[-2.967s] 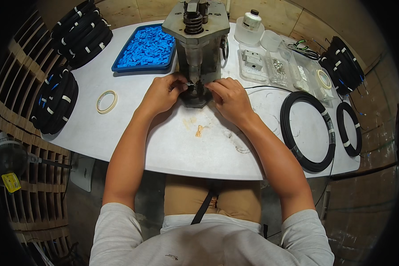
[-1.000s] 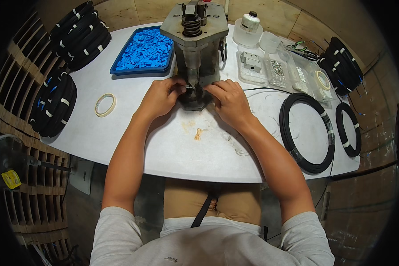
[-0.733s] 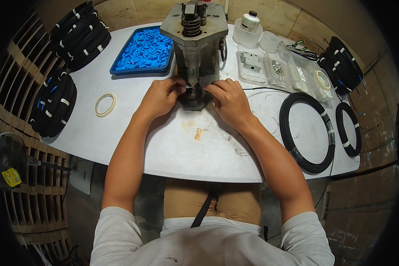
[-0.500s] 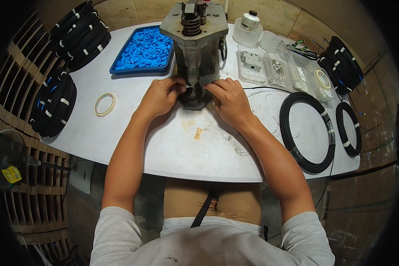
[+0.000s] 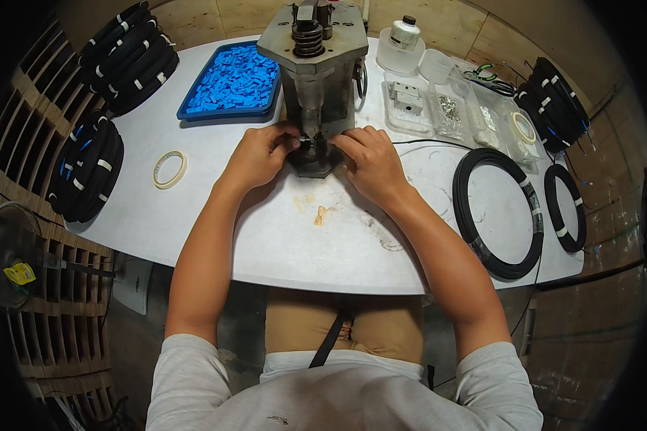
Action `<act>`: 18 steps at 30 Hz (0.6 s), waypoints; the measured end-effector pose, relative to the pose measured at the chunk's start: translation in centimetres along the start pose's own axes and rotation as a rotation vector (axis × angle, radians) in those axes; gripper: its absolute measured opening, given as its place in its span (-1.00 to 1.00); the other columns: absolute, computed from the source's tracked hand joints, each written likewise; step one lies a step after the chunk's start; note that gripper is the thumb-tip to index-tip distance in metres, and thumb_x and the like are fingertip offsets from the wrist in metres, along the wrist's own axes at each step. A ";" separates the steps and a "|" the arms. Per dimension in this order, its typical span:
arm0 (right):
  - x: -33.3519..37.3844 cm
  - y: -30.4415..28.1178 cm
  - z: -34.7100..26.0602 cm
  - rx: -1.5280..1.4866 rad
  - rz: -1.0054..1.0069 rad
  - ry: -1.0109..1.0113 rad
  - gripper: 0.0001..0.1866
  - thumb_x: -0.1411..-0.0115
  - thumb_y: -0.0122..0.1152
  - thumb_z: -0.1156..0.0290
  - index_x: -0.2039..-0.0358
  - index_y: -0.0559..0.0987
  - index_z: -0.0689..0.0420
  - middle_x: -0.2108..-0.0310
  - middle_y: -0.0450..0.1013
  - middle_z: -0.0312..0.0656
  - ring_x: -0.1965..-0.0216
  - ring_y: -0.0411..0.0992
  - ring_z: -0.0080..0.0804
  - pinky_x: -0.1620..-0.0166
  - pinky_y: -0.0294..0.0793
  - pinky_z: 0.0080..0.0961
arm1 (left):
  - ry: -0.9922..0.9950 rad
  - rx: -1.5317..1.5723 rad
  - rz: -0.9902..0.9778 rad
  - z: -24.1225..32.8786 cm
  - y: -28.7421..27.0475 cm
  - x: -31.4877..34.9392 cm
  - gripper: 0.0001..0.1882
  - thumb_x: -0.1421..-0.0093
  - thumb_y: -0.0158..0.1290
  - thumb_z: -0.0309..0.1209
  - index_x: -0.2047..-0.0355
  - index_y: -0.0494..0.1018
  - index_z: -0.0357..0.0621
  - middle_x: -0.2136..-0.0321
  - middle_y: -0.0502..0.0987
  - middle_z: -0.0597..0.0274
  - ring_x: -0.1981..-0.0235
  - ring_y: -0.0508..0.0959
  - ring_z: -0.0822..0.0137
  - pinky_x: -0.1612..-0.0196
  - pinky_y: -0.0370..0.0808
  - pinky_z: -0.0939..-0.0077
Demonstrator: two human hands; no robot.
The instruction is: Use a specialized industrial machine to strip and crimp electrical wires for assembly.
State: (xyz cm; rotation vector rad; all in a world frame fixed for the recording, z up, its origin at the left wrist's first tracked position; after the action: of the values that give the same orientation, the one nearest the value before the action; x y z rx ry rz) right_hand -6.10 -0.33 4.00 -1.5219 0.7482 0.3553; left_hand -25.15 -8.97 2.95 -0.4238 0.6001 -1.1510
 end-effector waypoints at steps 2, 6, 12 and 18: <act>0.0 0.0 -0.1 0.003 -0.001 0.000 -0.57 -0.04 0.31 0.68 0.05 0.70 0.07 0.17 0.60 -0.23 0.15 0.51 -0.20 0.05 0.44 -0.29 | -0.004 0.014 0.000 0.1 -0.1 0.0 -0.80 -0.38 0.05 -0.61 0.04 0.60 -0.36 0.25 0.73 0.05 0.13 0.74 0.25 -0.07 0.61 0.38; 0.0 0.1 -0.1 0.004 -0.012 0.007 -0.58 -0.05 0.32 0.68 0.06 0.71 0.07 0.16 0.61 -0.23 0.15 0.52 -0.21 0.05 0.44 -0.29 | 0.001 0.014 0.000 -0.1 -0.1 0.0 -0.80 -0.39 0.06 -0.60 0.04 0.60 -0.36 0.25 0.73 0.04 0.13 0.74 0.24 -0.07 0.61 0.38; 0.1 0.1 0.1 0.001 0.034 -0.013 -0.53 0.06 0.31 0.64 0.07 0.72 0.04 0.21 0.58 -0.30 0.19 0.50 -0.24 0.08 0.42 -0.29 | -0.007 0.005 0.002 0.0 -0.1 0.1 -0.80 -0.39 0.07 -0.59 0.04 0.60 -0.34 0.25 0.73 0.04 0.14 0.74 0.24 -0.07 0.61 0.37; 0.1 0.1 0.1 -0.002 0.036 -0.015 -0.54 0.04 0.31 0.64 0.08 0.72 0.04 0.22 0.58 -0.29 0.19 0.51 -0.23 0.09 0.41 -0.29 | 0.014 0.021 0.007 -0.1 0.0 0.0 -0.81 -0.39 0.06 -0.59 0.05 0.60 -0.36 0.25 0.73 0.04 0.14 0.74 0.24 -0.07 0.60 0.38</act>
State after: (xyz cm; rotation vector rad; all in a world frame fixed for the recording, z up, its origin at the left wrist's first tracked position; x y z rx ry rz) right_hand -6.13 -0.24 3.84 -1.5079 0.7642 0.3936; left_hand -25.23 -8.98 2.85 -0.3954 0.6011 -1.1535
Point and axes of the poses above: each hand's wrist, its own x-axis away from the middle knuckle, its own y-axis out of the palm, z = x × y, the point moved 6 cm from there along -x, towards the middle knuckle
